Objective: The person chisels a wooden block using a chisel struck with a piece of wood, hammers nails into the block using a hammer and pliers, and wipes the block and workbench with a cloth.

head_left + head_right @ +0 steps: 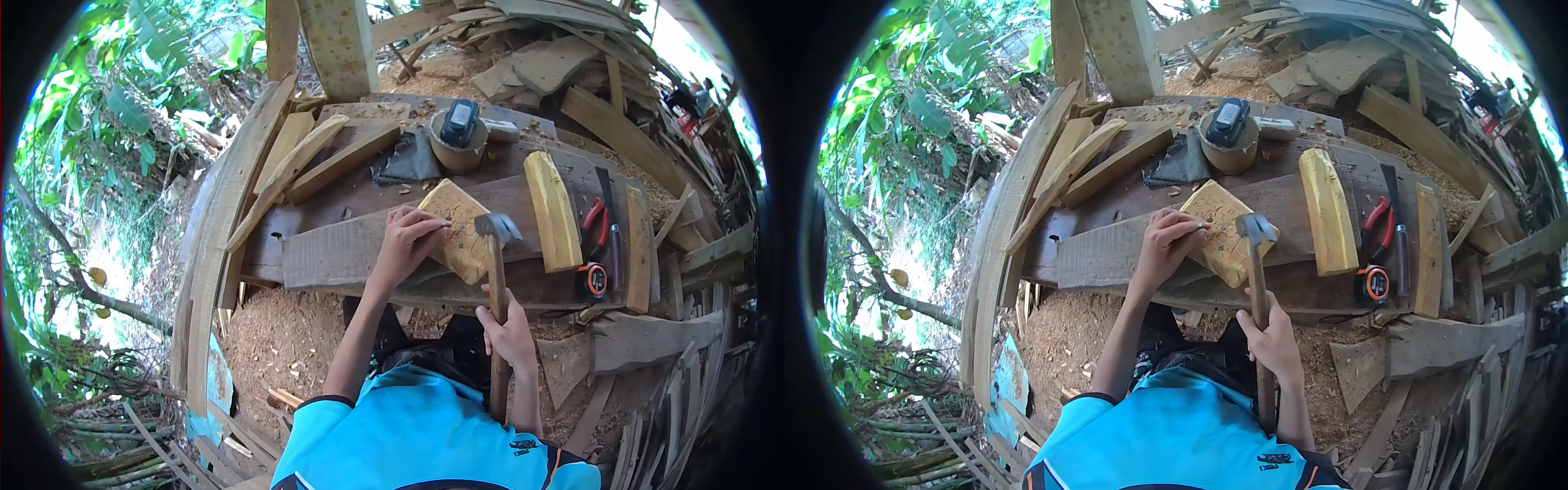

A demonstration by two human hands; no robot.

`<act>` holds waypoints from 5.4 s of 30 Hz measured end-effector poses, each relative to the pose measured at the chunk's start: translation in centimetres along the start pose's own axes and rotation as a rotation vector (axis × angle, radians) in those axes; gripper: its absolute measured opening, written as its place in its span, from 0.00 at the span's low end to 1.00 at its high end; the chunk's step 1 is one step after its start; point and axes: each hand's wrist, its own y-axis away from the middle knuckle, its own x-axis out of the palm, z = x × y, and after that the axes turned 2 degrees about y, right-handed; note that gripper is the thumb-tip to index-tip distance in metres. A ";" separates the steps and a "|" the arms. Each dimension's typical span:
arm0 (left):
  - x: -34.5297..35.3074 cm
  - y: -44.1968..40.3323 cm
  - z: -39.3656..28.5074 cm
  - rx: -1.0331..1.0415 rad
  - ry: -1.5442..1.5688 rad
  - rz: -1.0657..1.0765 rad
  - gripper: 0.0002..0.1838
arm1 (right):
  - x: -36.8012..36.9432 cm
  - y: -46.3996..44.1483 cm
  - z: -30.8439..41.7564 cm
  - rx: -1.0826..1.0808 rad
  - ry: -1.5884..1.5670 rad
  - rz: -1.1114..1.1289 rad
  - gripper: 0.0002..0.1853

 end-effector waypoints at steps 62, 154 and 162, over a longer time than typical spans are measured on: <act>-0.2 1.1 2.1 -0.497 0.454 -0.220 0.09 | -1.9 4.2 11.2 -0.358 0.561 -0.058 0.27; -0.7 1.6 1.2 -0.473 0.656 -0.148 0.06 | 3.2 0.0 -1.0 0.235 -1.202 0.810 0.41; -0.6 1.6 1.2 -0.501 0.647 -0.176 0.05 | 4.3 -0.7 -1.0 0.242 -1.296 0.775 0.32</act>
